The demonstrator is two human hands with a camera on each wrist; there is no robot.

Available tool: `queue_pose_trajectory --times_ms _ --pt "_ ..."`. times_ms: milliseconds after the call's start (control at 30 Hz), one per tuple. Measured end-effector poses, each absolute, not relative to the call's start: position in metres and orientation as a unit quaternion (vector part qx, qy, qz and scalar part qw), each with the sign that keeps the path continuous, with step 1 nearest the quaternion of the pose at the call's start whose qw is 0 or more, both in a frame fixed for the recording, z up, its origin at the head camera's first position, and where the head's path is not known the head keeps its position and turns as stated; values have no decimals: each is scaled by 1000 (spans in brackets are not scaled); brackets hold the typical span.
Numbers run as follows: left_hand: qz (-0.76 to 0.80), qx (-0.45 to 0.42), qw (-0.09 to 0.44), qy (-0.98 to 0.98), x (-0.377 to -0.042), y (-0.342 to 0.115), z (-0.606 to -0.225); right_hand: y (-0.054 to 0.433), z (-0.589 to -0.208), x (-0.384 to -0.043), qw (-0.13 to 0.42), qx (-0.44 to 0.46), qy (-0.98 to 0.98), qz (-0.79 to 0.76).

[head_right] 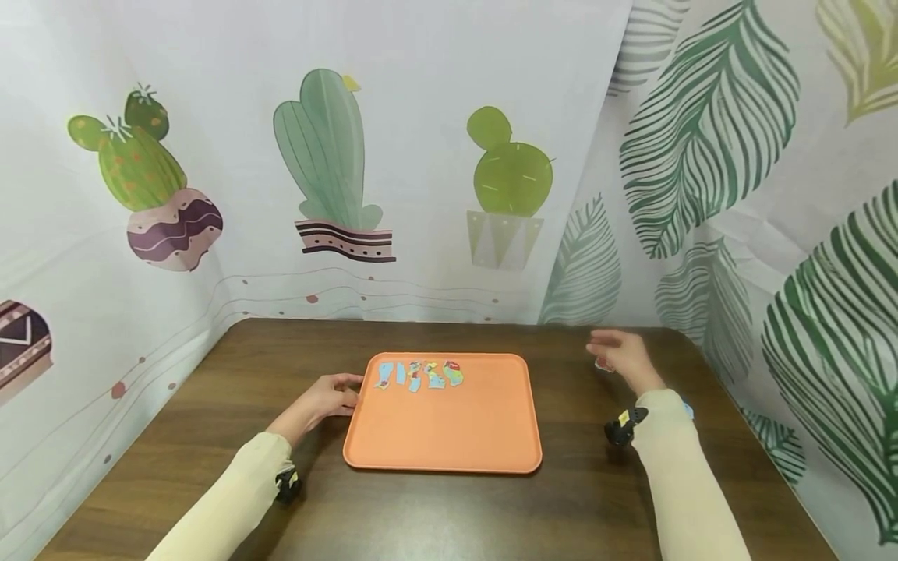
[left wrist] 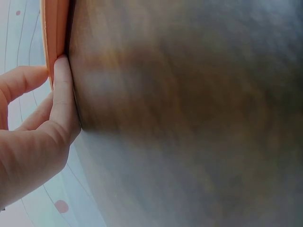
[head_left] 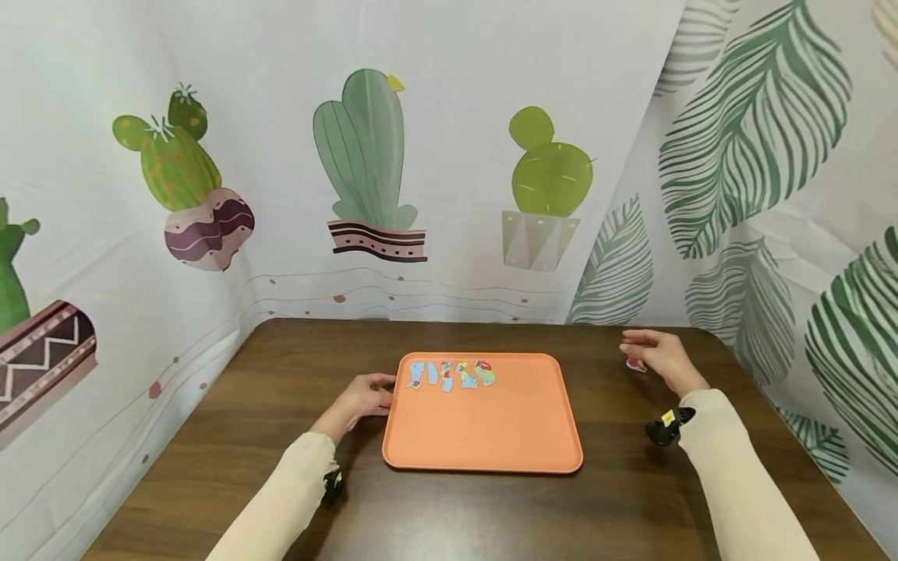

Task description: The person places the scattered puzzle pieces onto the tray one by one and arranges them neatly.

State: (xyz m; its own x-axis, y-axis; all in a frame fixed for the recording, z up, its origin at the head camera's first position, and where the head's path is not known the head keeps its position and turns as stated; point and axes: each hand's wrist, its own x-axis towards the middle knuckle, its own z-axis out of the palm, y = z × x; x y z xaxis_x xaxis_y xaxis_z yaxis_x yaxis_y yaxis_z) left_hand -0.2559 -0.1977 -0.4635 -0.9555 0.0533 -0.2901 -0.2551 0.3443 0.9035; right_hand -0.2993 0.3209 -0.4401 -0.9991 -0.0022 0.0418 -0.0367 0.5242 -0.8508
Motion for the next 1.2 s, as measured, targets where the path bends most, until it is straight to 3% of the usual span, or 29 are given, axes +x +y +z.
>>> queue_pose_trajectory --times_ms 400,733,1200 --pt "579 -64 140 801 -255 -197 -463 349 -463 -288 9 -10 -876 483" --pt "583 -54 138 799 -255 -198 -463 350 -473 -291 12 -27 -891 454" --pt "580 -56 137 801 -256 -198 -463 342 -472 -295 -27 -29 -902 431"
